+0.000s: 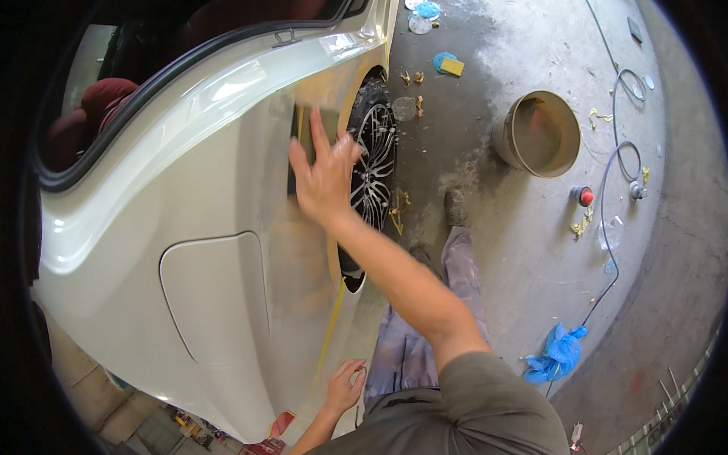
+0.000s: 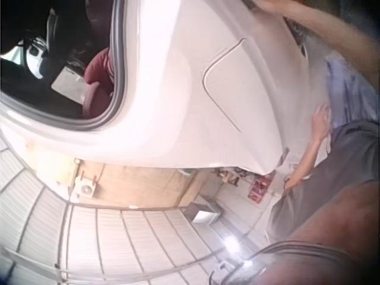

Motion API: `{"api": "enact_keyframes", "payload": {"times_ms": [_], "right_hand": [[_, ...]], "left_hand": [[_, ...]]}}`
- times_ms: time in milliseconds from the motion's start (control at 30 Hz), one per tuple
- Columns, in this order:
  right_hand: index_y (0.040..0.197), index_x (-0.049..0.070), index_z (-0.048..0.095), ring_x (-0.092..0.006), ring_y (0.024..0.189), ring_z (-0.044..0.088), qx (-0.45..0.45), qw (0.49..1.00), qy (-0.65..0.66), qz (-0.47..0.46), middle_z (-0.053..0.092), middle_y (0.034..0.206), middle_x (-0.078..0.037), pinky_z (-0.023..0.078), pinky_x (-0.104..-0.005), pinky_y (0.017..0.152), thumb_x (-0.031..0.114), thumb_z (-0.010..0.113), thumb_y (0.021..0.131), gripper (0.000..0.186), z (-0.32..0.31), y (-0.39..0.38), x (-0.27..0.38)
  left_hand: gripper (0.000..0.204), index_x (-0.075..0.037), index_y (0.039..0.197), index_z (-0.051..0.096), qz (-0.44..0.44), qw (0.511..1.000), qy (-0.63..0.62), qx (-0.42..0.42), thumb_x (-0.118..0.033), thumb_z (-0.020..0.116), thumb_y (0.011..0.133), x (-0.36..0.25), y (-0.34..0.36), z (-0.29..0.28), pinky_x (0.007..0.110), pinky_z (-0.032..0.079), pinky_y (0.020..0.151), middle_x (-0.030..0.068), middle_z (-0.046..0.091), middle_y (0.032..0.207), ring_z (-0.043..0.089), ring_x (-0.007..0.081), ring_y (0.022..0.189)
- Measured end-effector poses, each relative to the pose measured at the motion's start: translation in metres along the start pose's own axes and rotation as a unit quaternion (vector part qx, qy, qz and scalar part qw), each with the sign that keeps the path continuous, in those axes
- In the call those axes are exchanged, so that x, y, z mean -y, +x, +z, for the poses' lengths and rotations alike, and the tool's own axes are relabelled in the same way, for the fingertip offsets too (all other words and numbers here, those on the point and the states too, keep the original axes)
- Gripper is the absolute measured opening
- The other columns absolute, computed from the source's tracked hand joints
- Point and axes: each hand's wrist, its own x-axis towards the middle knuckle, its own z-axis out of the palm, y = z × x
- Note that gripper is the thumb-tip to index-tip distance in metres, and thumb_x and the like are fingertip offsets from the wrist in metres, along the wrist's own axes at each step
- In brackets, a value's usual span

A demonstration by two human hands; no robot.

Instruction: The person sands the rear quarter panel of a white car using a sanding block. They repeatedly dip the block into a bucket of water and continue sanding the curved surface around the wheel arch and along the side of the panel.

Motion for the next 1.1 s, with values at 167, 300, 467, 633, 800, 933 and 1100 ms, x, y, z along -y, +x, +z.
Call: {"api": "enact_keyframes", "payload": {"times_ms": [167,300,467,633,800,933,1100], "right_hand": [[0.163,0.016,0.047,-0.0435,0.128,0.038,-0.022,0.999,0.037,0.021,0.045,0.136,-0.028,0.028,-0.0512,0.117,0.041,0.062,0.105,0.065,0.011,0.018,0.021],[0.163,0.015,0.048,-0.0447,0.129,0.038,-0.005,0.997,0.071,0.026,0.047,0.135,-0.03,0.028,-0.0513,0.118,0.036,0.069,0.102,0.068,0.007,0.028,0.024],[0.165,0.012,0.044,-0.0449,0.129,0.036,0.007,0.995,0.092,-0.036,0.047,0.143,-0.028,0.025,-0.0545,0.118,0.036,0.071,0.099,0.075,0.0,0.052,0.028],[0.163,0.01,0.046,-0.0449,0.13,0.037,0.048,0.996,0.076,-0.027,0.049,0.133,-0.028,0.026,-0.0552,0.117,0.033,0.071,0.099,0.073,-0.005,0.056,0.017],[0.163,0.01,0.046,-0.0461,0.13,0.038,0.024,0.995,0.097,-0.012,0.046,0.139,-0.031,0.027,-0.0548,0.117,0.036,0.072,0.098,0.074,-0.003,0.054,0.03],[0.163,0.01,0.046,-0.0477,0.129,0.038,0.021,0.999,0.048,-0.001,0.043,0.139,-0.034,0.028,-0.0546,0.117,0.039,0.071,0.098,0.075,-0.004,0.012,0.028],[0.163,0.011,0.046,-0.0476,0.129,0.038,-0.006,0.996,0.079,0.052,0.042,0.143,-0.035,0.025,-0.055,0.119,0.039,0.071,0.099,0.074,0.005,0.004,0.04]], "left_hand": [[0.036,-0.005,0.134,0.068,-0.136,0.99,-0.015,0.022,-0.018,0.068,0.1,0.052,0.016,0.02,0.04,0.058,0.091,0.0167,0.071,0.122,0.074,0.0291,0.102],[0.036,-0.005,0.135,0.066,-0.221,0.974,-0.021,0.046,-0.02,0.068,0.102,0.067,0.042,0.047,0.04,0.059,0.092,0.0163,0.071,0.126,0.075,0.0291,0.104],[0.036,-0.003,0.135,0.065,-0.236,0.966,-0.083,0.066,-0.02,0.067,0.103,0.045,0.08,0.082,0.04,0.059,0.092,0.017,0.07,0.128,0.075,0.0301,0.105],[0.036,-0.003,0.136,0.064,-0.174,0.976,-0.122,0.054,-0.02,0.066,0.104,0.029,0.118,0.088,0.039,0.059,0.093,0.0174,0.07,0.128,0.073,0.0301,0.11],[0.036,-0.002,0.136,0.064,-0.134,0.986,-0.069,0.07,-0.018,0.065,0.104,0.049,0.13,0.084,0.04,0.058,0.096,0.018,0.069,0.127,0.073,0.0305,0.111],[0.036,-0.003,0.134,0.066,-0.165,0.984,-0.03,0.064,-0.02,0.066,0.102,0.074,0.125,0.085,0.043,0.057,0.097,0.0189,0.07,0.127,0.072,0.0326,0.112],[0.041,-0.003,0.134,0.066,-0.146,0.986,-0.029,0.075,-0.028,0.066,0.101,0.099,0.116,0.088,0.045,0.054,0.1,0.0187,0.07,0.126,0.069,0.0353,0.116]]}}
